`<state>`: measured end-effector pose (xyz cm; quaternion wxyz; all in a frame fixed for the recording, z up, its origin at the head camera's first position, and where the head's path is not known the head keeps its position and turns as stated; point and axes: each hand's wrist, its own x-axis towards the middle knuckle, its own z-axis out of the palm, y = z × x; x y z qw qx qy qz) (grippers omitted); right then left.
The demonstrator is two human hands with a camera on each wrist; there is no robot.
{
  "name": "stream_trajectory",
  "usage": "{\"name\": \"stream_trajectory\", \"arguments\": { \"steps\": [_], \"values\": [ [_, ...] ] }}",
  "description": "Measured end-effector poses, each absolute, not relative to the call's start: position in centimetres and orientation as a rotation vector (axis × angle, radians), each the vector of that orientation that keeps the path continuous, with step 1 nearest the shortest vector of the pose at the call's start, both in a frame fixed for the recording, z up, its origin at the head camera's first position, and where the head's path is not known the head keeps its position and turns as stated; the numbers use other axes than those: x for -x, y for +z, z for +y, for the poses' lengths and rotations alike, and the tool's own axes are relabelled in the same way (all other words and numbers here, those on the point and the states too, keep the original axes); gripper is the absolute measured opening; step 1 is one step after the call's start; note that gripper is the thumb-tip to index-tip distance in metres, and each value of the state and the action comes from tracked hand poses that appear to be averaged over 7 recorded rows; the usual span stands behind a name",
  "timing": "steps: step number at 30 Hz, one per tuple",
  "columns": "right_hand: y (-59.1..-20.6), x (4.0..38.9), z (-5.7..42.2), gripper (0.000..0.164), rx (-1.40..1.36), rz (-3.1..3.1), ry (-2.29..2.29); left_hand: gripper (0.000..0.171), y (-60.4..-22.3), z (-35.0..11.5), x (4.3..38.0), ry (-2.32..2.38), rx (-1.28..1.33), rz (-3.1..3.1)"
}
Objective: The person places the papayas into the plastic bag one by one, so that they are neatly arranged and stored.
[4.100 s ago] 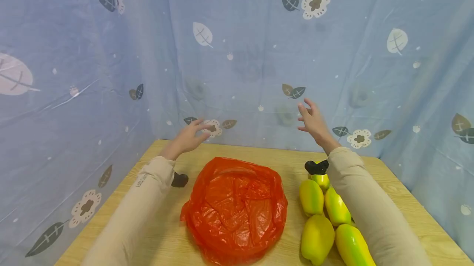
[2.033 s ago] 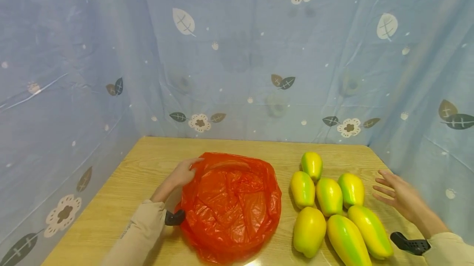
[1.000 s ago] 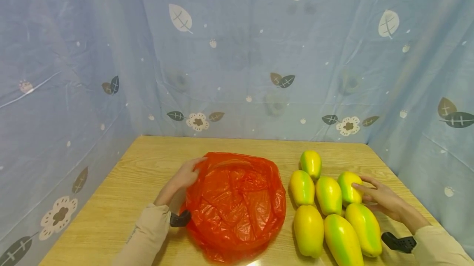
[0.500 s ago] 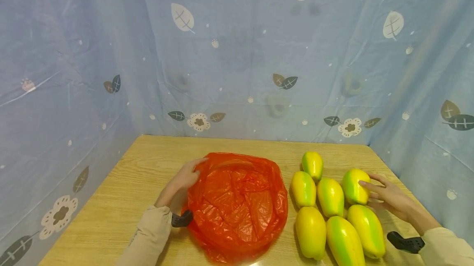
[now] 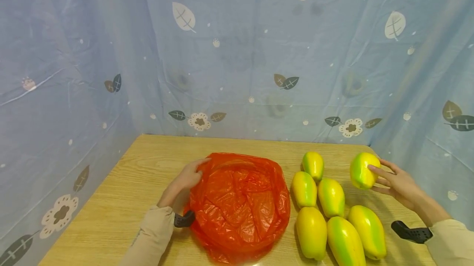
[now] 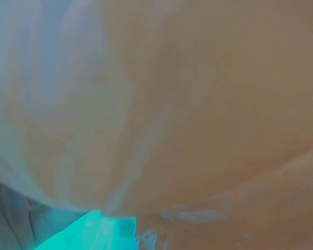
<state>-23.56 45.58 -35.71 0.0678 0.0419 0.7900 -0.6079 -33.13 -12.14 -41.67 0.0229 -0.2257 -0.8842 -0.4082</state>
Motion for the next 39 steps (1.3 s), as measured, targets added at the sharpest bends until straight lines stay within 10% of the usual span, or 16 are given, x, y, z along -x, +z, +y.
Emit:
{"name": "stream_trajectory", "arguments": {
  "steps": [39],
  "values": [
    [-29.4, 27.7, 30.4, 0.081, 0.093, 2.320, -1.874, 0.051, -41.1, -12.3, 33.1, -1.321, 0.685, -2.772]
  ]
}}
